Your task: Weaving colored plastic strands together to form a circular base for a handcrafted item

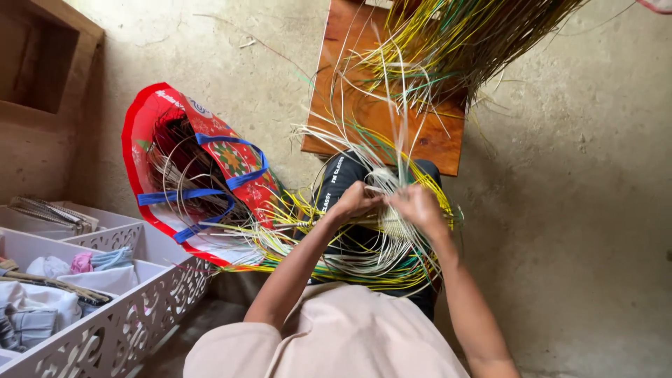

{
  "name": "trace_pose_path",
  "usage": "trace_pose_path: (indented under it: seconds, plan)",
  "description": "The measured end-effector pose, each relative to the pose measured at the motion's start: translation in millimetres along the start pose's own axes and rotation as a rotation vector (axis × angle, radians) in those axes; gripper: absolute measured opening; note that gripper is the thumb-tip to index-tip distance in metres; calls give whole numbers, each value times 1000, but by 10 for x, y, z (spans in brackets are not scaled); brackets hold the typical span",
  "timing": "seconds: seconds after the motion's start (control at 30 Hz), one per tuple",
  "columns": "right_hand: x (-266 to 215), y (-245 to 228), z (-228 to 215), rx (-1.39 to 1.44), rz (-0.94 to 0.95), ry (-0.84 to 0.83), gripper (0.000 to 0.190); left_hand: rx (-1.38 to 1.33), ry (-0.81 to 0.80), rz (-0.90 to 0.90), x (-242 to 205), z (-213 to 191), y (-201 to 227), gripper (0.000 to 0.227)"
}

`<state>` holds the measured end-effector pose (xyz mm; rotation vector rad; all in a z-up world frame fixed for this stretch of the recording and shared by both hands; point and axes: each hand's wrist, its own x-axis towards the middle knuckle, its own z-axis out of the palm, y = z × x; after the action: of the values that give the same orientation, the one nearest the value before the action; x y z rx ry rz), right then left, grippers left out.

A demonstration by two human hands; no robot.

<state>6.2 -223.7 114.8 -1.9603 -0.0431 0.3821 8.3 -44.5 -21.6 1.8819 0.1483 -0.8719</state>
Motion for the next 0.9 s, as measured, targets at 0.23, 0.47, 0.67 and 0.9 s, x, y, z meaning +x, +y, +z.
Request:
trace_pose_path:
  seconds: [0.23,0.47,0.67,0.9]
  plan:
    - [130,-170,56,-110,109,-134,22,-14,48,95,-183,-60,135,23]
    - [243,186,102,-503,-166,-94,27,-142,104,230,42,55,-65,18]
    - [77,-316,-34,158,-35,-93,9,-61,33,149,-24,-77,111,37]
    - [202,490,39,-507,201,-171,41,-156,26,232,37,-12,-53,19]
